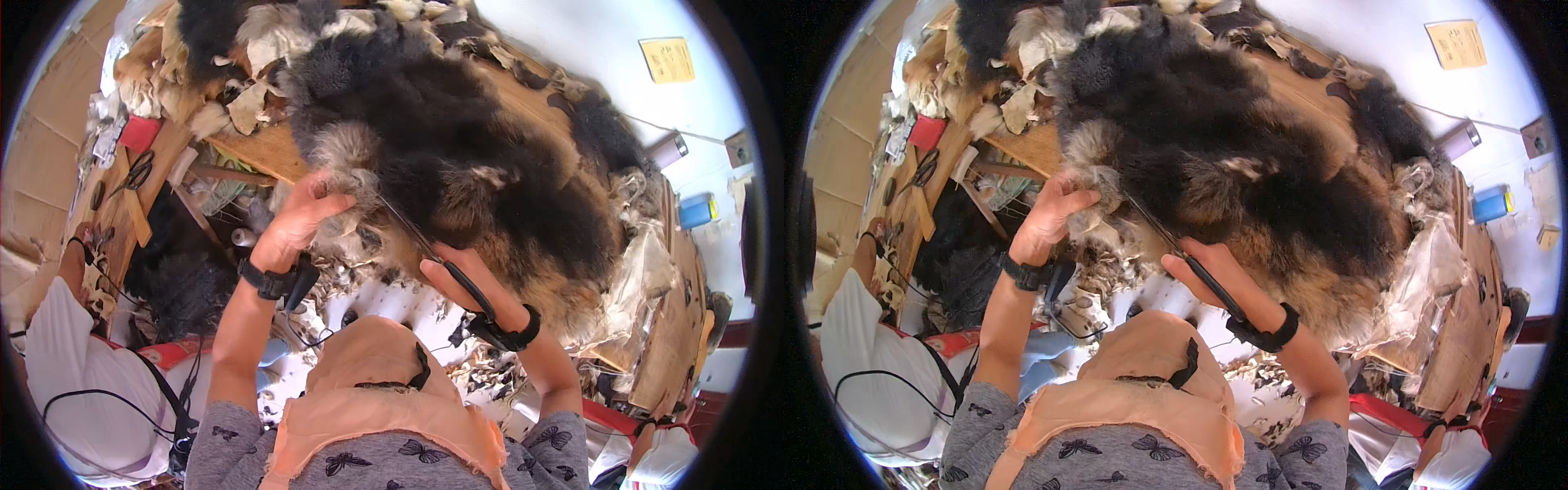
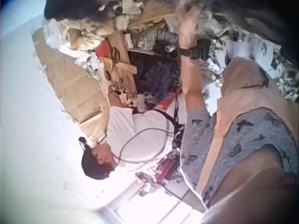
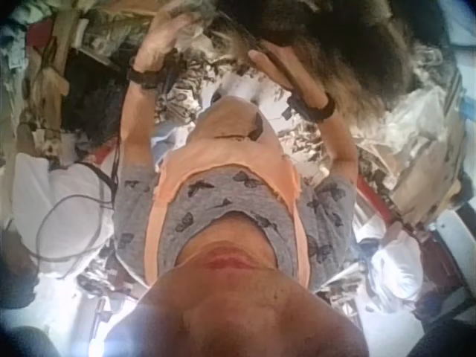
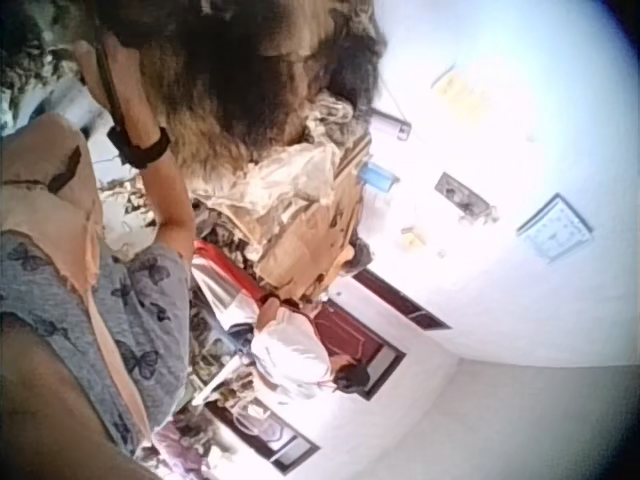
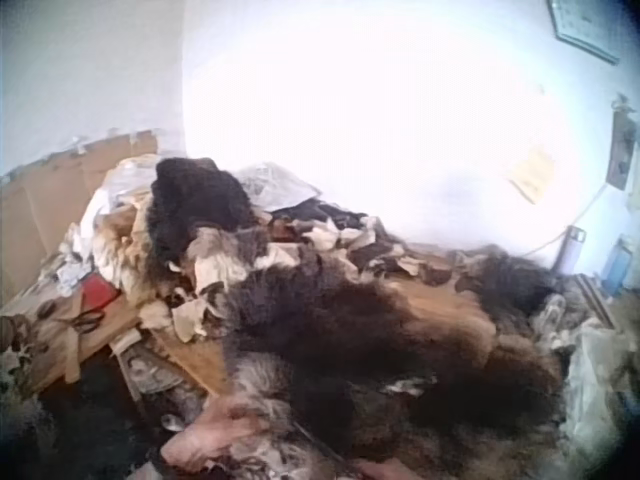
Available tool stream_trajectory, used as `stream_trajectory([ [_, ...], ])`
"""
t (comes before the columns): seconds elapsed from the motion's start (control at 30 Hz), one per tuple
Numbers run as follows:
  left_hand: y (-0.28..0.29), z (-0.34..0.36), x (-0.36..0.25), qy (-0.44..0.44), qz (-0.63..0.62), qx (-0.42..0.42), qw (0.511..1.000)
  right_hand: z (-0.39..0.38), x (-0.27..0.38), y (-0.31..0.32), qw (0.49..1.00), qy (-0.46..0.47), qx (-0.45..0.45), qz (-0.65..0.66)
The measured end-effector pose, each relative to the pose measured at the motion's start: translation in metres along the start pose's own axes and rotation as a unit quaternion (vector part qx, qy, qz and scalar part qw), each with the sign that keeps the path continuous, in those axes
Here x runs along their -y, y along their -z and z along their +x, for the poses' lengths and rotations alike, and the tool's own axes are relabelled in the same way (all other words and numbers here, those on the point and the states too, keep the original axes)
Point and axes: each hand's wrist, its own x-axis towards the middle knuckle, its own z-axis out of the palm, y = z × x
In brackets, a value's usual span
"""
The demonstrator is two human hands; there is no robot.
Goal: Trims the edges of animal fur pelts using scissors and a hand tool at a workbench
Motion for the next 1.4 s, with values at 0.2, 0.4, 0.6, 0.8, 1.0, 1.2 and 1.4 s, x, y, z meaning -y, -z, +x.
stream_trajectory([
  [0.2,0.004,0.0,-0.003,0.024,-0.02,0.032,0.999,0.011,-0.005,-0.005,0.998,-0.027,0.002,0.05],
  [0.4,0.019,-0.001,-0.005,0.02,-0.027,0.054,0.998,0.013,0.009,-0.004,1.0,0.02,-0.007,-0.016],
  [0.6,0.027,0.002,-0.005,0.104,-0.046,0.104,0.988,0.018,0.005,0.0,0.999,0.028,0.038,-0.019],
  [0.8,0.035,0.006,0.01,0.135,-0.14,0.147,0.97,0.025,0.019,0.001,0.991,-0.05,0.075,0.094],
  [1.0,0.043,-0.009,0.028,-0.301,0.206,0.187,0.912,0.025,0.019,0.002,0.978,-0.052,0.133,0.152],
  [1.2,0.032,0.014,0.047,-0.115,-0.036,0.215,0.969,0.024,0.003,-0.006,0.984,-0.02,0.079,0.159],
  [1.4,0.017,-0.005,0.017,0.093,-0.241,0.187,0.948,0.026,0.006,-0.01,0.986,-0.048,0.069,0.142],
])
